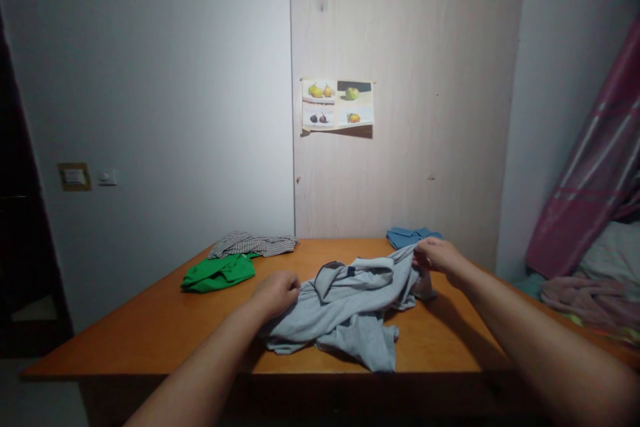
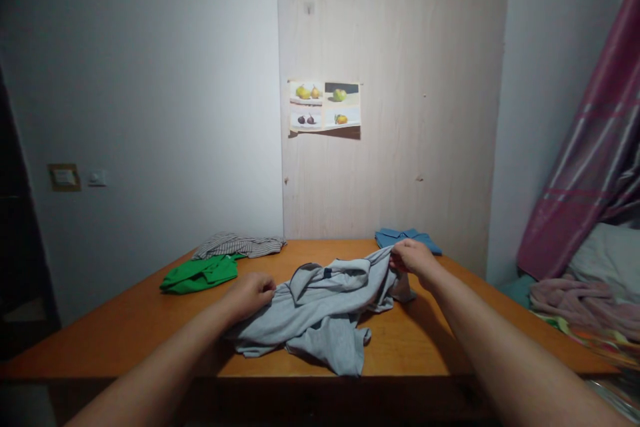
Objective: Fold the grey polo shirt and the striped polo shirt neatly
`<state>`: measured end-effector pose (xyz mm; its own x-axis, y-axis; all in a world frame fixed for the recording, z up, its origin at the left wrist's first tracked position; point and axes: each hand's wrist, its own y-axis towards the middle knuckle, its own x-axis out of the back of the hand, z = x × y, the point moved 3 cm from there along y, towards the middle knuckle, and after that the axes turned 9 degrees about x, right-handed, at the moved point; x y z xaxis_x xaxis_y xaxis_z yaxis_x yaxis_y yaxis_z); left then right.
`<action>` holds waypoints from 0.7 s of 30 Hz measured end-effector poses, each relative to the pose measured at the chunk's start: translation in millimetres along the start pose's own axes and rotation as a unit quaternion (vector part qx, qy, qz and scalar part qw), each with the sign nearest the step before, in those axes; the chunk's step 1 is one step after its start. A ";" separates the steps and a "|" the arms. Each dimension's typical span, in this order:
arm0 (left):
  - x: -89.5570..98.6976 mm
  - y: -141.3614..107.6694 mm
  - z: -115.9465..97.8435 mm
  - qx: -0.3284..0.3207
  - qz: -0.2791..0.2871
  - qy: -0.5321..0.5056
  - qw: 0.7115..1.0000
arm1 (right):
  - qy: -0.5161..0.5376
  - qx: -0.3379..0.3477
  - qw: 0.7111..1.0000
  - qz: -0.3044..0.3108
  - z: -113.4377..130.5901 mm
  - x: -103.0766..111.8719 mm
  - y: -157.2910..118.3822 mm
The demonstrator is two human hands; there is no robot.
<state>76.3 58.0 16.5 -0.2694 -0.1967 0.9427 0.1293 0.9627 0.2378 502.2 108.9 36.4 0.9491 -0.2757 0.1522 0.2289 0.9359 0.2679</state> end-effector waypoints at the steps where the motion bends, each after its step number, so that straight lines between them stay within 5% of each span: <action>1: 0.2 -0.2 -1.5 -0.006 0.003 0.006 1.000 | 0.001 0.000 1.000 0.000 -0.5 0.6 0.5; 8: 13.9 -1.3 -8.2 -0.026 -0.031 0.029 0.999 | 0.009 -0.001 1.000 -0.006 -4.6 3.2 1.5; 15: 58.7 12.6 -0.4 0.035 -0.088 -0.234 0.968 | -0.002 0.009 1.000 0.005 6.6 1.0 -0.9; 18: 79.9 12.9 6.7 0.077 -0.058 -0.373 0.923 | -0.017 0.021 1.000 0.006 20.6 1.3 -1.5; 21: 96.9 8.6 8.8 0.056 0.022 -0.372 0.926 | -0.036 0.045 0.998 0.009 37.2 2.3 -0.4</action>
<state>42.9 48.9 107.9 -0.8553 -0.0147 0.5180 0.0667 0.9881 0.1383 496.3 99.7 72.1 0.9344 -0.2772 0.2239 0.1887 0.9180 0.3488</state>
